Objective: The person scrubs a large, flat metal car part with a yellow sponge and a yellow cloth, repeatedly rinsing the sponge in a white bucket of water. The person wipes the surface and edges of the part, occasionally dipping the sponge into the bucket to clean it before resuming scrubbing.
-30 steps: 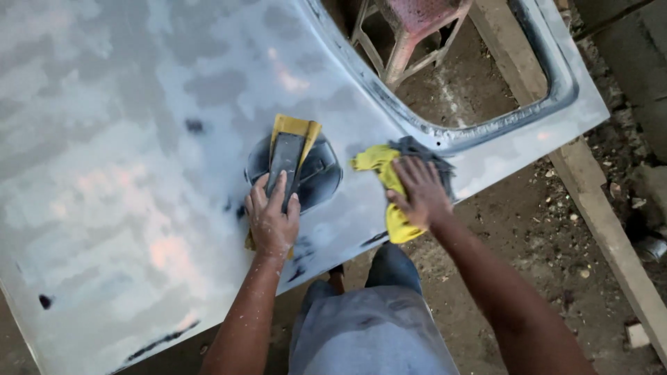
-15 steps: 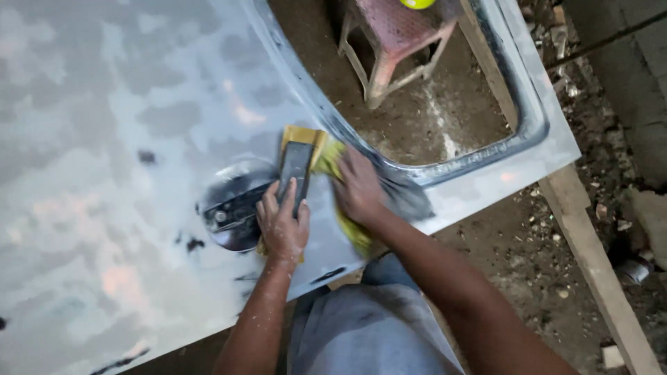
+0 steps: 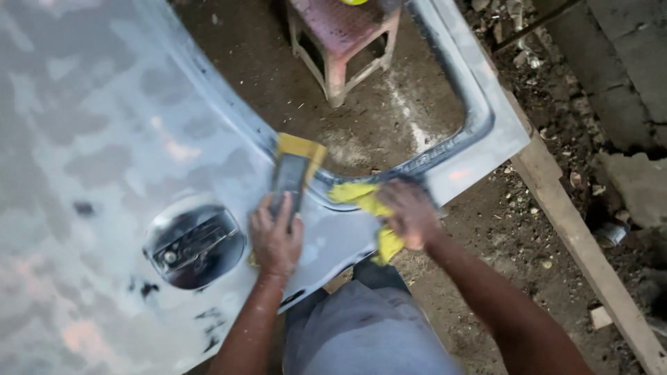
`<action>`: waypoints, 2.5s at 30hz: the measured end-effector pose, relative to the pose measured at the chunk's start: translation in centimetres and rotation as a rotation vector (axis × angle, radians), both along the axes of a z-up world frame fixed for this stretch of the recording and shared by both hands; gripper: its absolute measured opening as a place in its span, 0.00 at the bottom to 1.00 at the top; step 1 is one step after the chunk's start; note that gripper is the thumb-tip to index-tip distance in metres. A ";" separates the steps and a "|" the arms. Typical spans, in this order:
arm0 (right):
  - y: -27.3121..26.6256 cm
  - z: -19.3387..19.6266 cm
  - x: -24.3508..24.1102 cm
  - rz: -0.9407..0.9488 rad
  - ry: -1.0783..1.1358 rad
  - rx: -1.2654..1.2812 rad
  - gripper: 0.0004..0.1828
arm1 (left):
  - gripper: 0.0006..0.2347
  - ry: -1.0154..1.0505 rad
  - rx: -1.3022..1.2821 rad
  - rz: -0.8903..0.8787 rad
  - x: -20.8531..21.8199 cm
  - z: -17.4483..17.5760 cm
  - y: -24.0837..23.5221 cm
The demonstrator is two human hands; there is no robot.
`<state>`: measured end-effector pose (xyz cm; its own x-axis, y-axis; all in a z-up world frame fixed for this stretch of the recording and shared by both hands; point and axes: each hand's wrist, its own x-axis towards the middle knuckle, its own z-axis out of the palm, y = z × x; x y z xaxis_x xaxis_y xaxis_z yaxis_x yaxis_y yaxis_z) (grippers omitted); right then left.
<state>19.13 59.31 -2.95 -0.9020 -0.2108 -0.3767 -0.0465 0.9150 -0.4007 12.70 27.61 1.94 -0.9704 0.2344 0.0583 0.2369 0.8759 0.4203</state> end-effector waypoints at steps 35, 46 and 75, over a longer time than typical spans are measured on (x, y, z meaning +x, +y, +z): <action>-2.4 3.1 1.2 -0.279 -0.293 0.249 0.41 | 0.24 0.085 -0.019 -0.193 1.8 -2.1 2.3; 18.0 -6.3 -4.4 -0.750 -0.102 0.208 0.41 | 0.23 -0.029 -0.034 -0.399 2.7 -1.5 11.2; -5.1 3.4 -0.6 -0.017 -0.077 -0.040 0.45 | 0.25 0.081 -0.066 -0.056 3.9 -1.9 10.5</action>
<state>18.51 54.24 0.43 -0.8742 -0.2123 -0.4368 0.0010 0.8986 -0.4388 16.56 38.11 0.07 -0.9482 0.2944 0.1189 0.3175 0.8852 0.3400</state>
